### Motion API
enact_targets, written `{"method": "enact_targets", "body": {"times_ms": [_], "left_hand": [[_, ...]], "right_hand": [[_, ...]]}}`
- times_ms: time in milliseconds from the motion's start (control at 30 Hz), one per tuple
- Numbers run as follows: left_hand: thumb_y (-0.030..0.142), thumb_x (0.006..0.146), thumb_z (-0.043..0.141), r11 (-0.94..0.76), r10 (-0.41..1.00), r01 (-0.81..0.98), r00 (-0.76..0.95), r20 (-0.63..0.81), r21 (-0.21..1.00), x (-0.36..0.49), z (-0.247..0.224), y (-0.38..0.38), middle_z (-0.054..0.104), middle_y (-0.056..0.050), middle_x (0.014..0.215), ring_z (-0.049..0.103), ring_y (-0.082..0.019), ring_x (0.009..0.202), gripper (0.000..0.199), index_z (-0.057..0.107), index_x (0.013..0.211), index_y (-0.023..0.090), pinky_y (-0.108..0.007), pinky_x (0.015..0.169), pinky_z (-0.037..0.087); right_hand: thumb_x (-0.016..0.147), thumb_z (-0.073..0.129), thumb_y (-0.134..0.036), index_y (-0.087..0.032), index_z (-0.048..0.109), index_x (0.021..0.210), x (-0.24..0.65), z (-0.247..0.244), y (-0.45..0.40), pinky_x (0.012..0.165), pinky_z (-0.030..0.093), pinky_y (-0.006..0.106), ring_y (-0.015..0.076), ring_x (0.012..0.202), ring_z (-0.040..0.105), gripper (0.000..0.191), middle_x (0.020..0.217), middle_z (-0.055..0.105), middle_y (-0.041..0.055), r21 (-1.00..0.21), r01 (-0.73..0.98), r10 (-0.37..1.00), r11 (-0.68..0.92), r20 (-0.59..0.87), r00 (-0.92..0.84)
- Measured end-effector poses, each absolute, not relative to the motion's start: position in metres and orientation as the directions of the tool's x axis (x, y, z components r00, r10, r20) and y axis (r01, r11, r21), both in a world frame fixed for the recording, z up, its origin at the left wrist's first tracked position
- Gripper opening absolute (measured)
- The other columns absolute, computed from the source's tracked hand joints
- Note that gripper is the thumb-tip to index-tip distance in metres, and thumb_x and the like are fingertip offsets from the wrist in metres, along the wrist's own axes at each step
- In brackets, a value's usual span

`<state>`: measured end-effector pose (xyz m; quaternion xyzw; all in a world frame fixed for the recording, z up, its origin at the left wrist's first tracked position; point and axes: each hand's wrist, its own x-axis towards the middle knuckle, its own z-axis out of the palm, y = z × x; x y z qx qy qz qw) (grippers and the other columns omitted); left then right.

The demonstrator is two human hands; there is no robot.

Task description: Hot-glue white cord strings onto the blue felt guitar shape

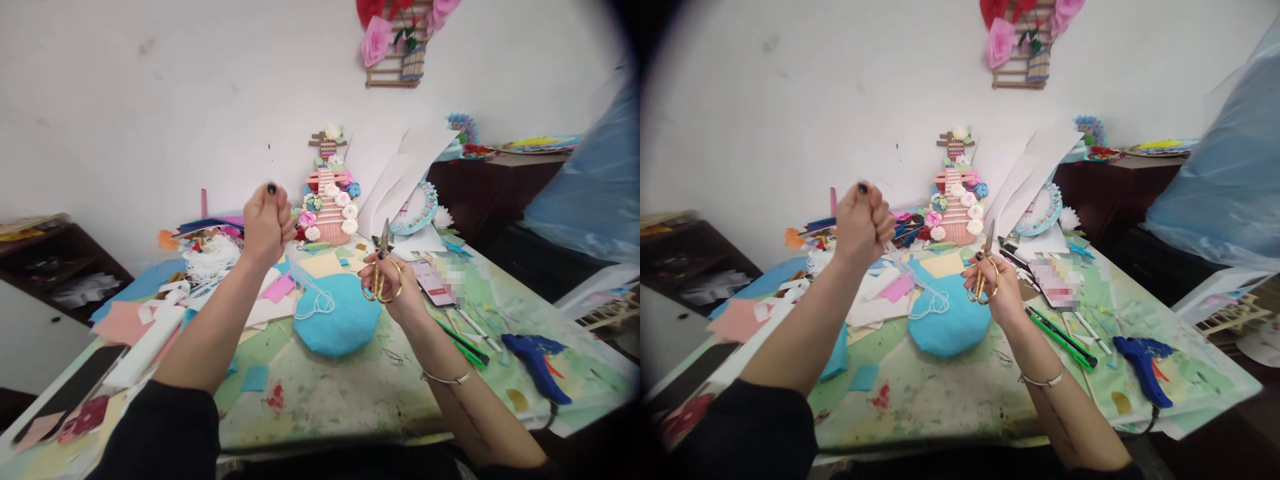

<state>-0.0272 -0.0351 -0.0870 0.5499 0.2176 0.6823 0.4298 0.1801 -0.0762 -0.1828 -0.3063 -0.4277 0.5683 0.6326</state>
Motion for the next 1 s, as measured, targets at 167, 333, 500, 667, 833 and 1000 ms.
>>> {"method": "enact_targets", "body": {"times_ms": [167, 333, 500, 667, 833, 1000], "left_hand": [[0.057, 0.086, 0.052, -0.63, 0.747, -0.315, 0.002, 0.665, 0.709, -0.012, -0.025, -0.029, 0.013, 0.009, 0.048, 0.005, -0.005, 0.037, 0.043, 0.038, 0.066, 0.022, -0.024, 0.036, 0.002], [0.054, 0.092, 0.043, -0.702, 0.655, -0.304, 0.08, 0.751, 0.644, 0.012, 0.015, -0.026, 0.012, 0.008, 0.049, 0.002, -0.007, 0.039, 0.043, 0.034, 0.064, 0.022, -0.025, 0.036, -0.001], [0.047, 0.097, 0.034, -0.762, 0.59, -0.274, 0.079, 0.804, 0.586, 0.02, 0.042, -0.017, 0.012, 0.009, 0.048, 0.0, -0.007, 0.041, 0.041, 0.03, 0.066, 0.021, -0.021, 0.036, -0.002], [0.042, 0.098, 0.037, -0.791, 0.582, -0.21, 0.035, 0.813, 0.575, 0.016, 0.059, -0.01, 0.012, 0.009, 0.05, 0.001, -0.005, 0.041, 0.04, 0.028, 0.067, 0.02, -0.018, 0.038, -0.001], [0.033, 0.098, 0.038, -0.808, 0.572, -0.158, 0.022, 0.82, 0.568, 0.011, 0.066, -0.01, 0.012, 0.008, 0.053, 0.001, -0.005, 0.043, 0.034, 0.028, 0.068, 0.021, -0.018, 0.038, 0.0], [0.035, 0.1, 0.028, -0.785, 0.613, -0.11, 0.003, 0.79, 0.61, 0.005, 0.07, -0.015, 0.01, 0.007, 0.055, -0.001, -0.008, 0.046, 0.037, 0.028, 0.065, 0.021, -0.02, 0.038, 0.0]], "right_hand": [[0.058, 0.085, -0.035, -0.018, 0.056, 0.081, 0.171, -0.188, -0.054, 0.037, 0.04, 0.017, 0.0093, 0.043, 0.06, 0.041, 0.075, 0.072, 0.0018, -0.872, -0.462, 0.973, 0.161, 0.218, -0.074], [0.061, 0.082, -0.044, -0.018, 0.052, 0.081, 0.149, -0.178, -0.043, 0.034, 0.034, 0.017, 0.008, 0.039, 0.059, 0.044, 0.091, 0.073, 0.0058, -0.877, -0.463, 0.909, 0.13, 0.292, -0.297], [0.069, 0.072, -0.057, -0.018, 0.05, 0.073, 0.144, -0.195, -0.068, 0.032, 0.027, 0.018, 0.0068, 0.032, 0.046, 0.044, 0.07, 0.073, 0.0071, -0.833, -0.551, 0.968, 0.057, 0.181, -0.173], [0.082, 0.045, -0.071, -0.015, 0.06, 0.075, 0.156, -0.217, -0.115, 0.046, 0.034, 0.025, 0.0086, 0.04, 0.041, 0.058, 0.064, 0.068, 0.0082, -0.631, -0.739, 0.892, -0.236, 0.162, -0.422], [0.086, 0.033, -0.073, -0.013, 0.063, 0.084, 0.131, -0.222, -0.139, 0.048, 0.025, 0.024, 0.0083, 0.043, 0.033, 0.067, 0.067, 0.066, 0.0082, -0.397, -0.766, 0.767, -0.506, 0.198, -0.61], [0.084, 0.043, -0.071, -0.012, 0.062, 0.088, 0.098, -0.223, -0.134, 0.053, 0.025, 0.024, 0.0096, 0.052, 0.033, 0.062, 0.069, 0.062, 0.0052, -0.186, -0.796, 0.776, -0.576, 0.182, -0.604]]}}
